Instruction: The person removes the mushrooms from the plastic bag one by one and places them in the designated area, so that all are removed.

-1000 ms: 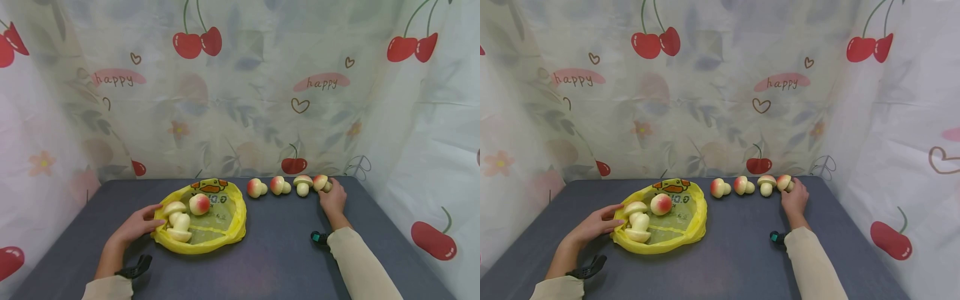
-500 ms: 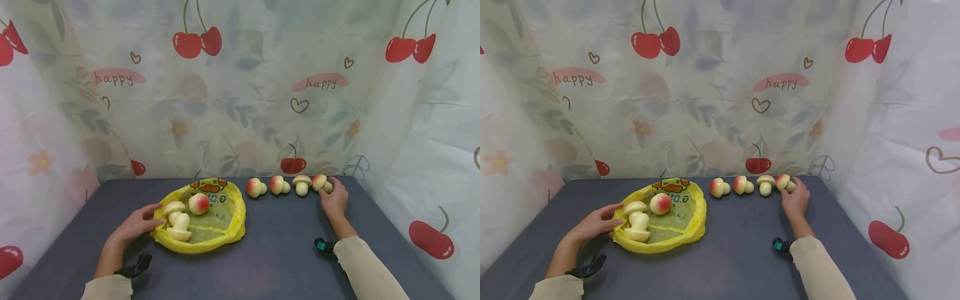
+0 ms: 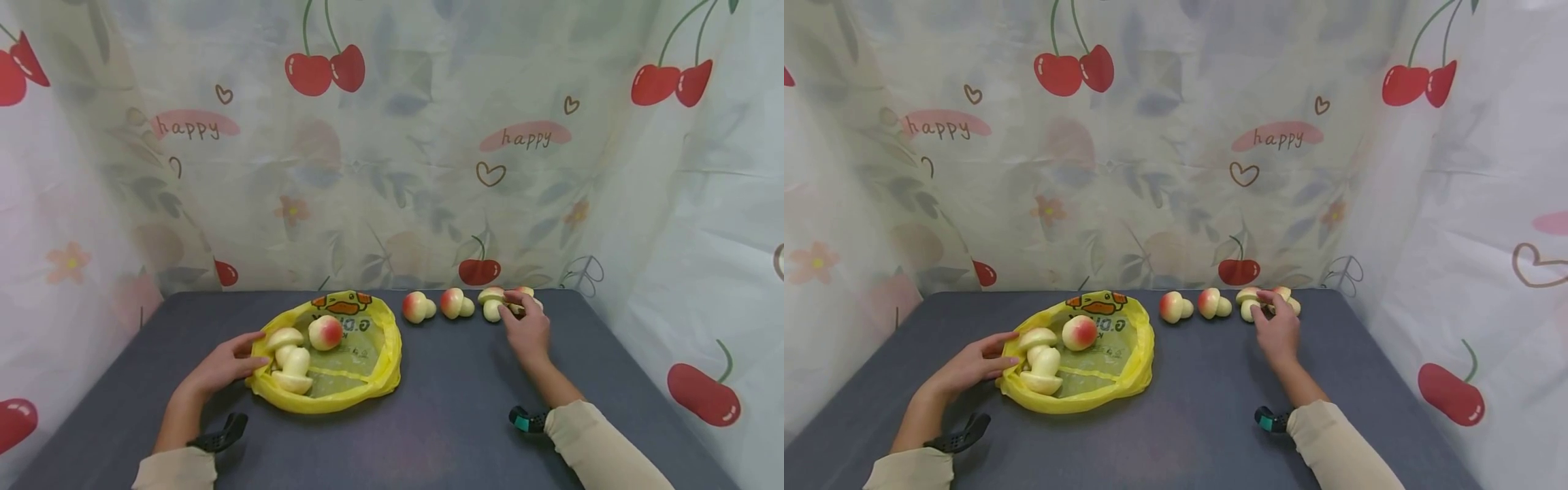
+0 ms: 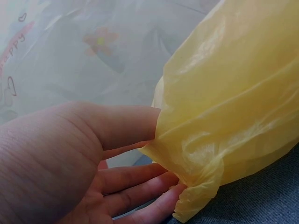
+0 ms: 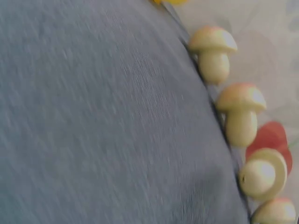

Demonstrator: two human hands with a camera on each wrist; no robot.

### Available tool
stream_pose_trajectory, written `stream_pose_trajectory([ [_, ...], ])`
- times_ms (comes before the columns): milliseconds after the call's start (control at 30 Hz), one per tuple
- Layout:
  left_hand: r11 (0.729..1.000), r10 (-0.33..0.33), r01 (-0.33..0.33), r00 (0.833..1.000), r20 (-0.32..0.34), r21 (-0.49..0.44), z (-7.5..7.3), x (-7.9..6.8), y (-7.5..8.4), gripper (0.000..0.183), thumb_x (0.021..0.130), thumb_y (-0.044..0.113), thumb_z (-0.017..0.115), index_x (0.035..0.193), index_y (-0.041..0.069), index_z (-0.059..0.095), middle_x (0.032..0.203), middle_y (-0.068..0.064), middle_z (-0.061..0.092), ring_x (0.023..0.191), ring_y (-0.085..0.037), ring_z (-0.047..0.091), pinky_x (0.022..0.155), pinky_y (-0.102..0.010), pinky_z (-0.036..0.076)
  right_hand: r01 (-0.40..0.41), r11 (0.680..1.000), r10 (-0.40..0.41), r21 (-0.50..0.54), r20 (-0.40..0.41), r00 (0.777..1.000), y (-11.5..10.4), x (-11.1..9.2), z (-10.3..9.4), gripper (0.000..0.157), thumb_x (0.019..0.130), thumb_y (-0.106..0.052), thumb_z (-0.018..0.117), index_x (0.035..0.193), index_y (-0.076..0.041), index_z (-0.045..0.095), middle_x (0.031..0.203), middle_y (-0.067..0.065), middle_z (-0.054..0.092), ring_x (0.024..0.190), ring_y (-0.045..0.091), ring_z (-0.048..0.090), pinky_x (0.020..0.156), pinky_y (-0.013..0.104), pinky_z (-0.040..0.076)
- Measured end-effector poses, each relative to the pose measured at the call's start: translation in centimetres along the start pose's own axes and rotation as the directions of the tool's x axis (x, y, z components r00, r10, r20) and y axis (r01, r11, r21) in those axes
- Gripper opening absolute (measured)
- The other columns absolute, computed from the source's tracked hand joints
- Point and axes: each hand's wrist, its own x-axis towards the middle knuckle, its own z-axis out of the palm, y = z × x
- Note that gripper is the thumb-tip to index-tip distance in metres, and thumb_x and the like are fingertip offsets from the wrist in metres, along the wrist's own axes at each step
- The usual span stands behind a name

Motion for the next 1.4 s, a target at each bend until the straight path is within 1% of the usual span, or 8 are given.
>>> stream_pose_trajectory([
  [167, 1.000, 0.001, -0.001, 1.000, 0.000, -0.001, 0.0, -0.1, 0.1, 0.084, 0.090, 0.042, 0.069, 0.150, -0.002, 0.030, 0.143, -0.033, 0.037, 0.125, -0.042, 0.045, 0.091, -0.047, 0.050, 0.110, 0.991, -0.114, 0.074, 0.047, 0.992, -1.9, -0.6, 1.1, 0.024, 0.086, -0.003, 0.072, 0.109, -0.002, 0.068, 0.101, 0.014, 0.070, 0.099, 0.028, 0.061, 0.087, 0.042, 0.045],
  [300, 1.000, 0.002, -0.002, 1.000, -0.001, -0.002, 0.1, -0.1, 0.1, 0.084, 0.090, 0.042, 0.069, 0.150, -0.002, 0.030, 0.143, -0.033, 0.037, 0.125, -0.042, 0.045, 0.091, -0.047, 0.050, 0.212, 0.973, -0.222, 0.092, 0.114, 0.968, -3.4, -1.3, 2.1, 0.020, 0.085, -0.003, 0.074, 0.105, -0.003, 0.070, 0.097, 0.011, 0.070, 0.093, 0.026, 0.063, 0.084, 0.044, 0.048],
  [433, 1.000, 0.003, -0.003, 1.000, -0.002, 0.004, 0.0, -0.1, 0.1, 0.084, 0.090, 0.042, 0.069, 0.150, -0.002, 0.030, 0.143, -0.034, 0.038, 0.124, -0.042, 0.046, 0.090, -0.047, 0.050, 0.298, 0.950, -0.311, 0.093, 0.195, 0.930, -4.7, -1.7, 3.2, 0.017, 0.087, -0.006, 0.073, 0.104, -0.004, 0.071, 0.096, 0.009, 0.070, 0.091, 0.026, 0.064, 0.081, 0.046, 0.050],
  [700, 1.000, 0.002, -0.002, 1.000, 0.000, -0.007, 0.1, -0.1, -0.1, 0.083, 0.090, 0.041, 0.069, 0.150, -0.002, 0.031, 0.143, -0.033, 0.039, 0.124, -0.042, 0.046, 0.091, -0.047, 0.050, 0.399, 0.906, -0.423, 0.140, 0.343, 0.839, -7.2, -1.4, 5.4, 0.014, 0.090, -0.011, 0.071, 0.102, -0.004, 0.071, 0.096, 0.006, 0.070, 0.088, 0.022, 0.064, 0.074, 0.042, 0.053],
  [800, 1.000, 0.005, -0.005, 1.000, 0.000, -0.008, 0.1, 0.0, -0.1, 0.083, 0.090, 0.041, 0.069, 0.150, -0.002, 0.031, 0.142, -0.033, 0.039, 0.124, -0.042, 0.046, 0.091, -0.047, 0.050, 0.415, 0.898, -0.437, 0.146, 0.393, 0.809, -8.3, -1.3, 6.0, 0.013, 0.090, -0.013, 0.070, 0.102, -0.007, 0.072, 0.097, 0.004, 0.070, 0.084, 0.018, 0.064, 0.073, 0.040, 0.054],
  [933, 1.000, 0.008, -0.008, 1.000, 0.000, -0.010, 0.1, 0.0, 0.0, 0.083, 0.090, 0.042, 0.069, 0.150, -0.002, 0.031, 0.142, -0.033, 0.040, 0.123, -0.041, 0.047, 0.091, -0.047, 0.050, 0.392, 0.900, -0.435, 0.192, 0.464, 0.772, -9.8, -1.0, 6.9, 0.012, 0.092, -0.016, 0.070, 0.102, -0.010, 0.072, 0.095, -0.001, 0.071, 0.082, 0.014, 0.064, 0.074, 0.041, 0.054],
  [1133, 1.000, -0.003, 0.003, 1.000, 0.001, -0.009, 0.1, -0.2, 0.1, 0.083, 0.090, 0.041, 0.069, 0.150, -0.002, 0.031, 0.142, -0.033, 0.039, 0.124, -0.042, 0.046, 0.091, -0.047, 0.050, 0.367, 0.903, -0.426, 0.224, 0.581, 0.694, -12.0, -0.4, 8.1, 0.017, 0.096, -0.026, 0.065, 0.107, -0.015, 0.070, 0.099, -0.005, 0.070, 0.092, 0.012, 0.064, 0.081, 0.038, 0.053],
  [1400, 1.000, 0.000, 0.000, 1.000, 0.005, -0.020, 0.0, -0.2, 0.2, 0.081, 0.091, 0.039, 0.069, 0.150, -0.001, 0.031, 0.143, -0.032, 0.039, 0.125, -0.041, 0.046, 0.092, -0.047, 0.049, 0.293, 0.936, -0.332, 0.194, 0.765, 0.552, -14.8, 0.6, 10.0, 0.029, 0.099, -0.031, 0.060, 0.120, -0.012, 0.066, 0.106, -0.002, 0.069, 0.093, 0.013, 0.063, 0.080, 0.031, 0.052],
])
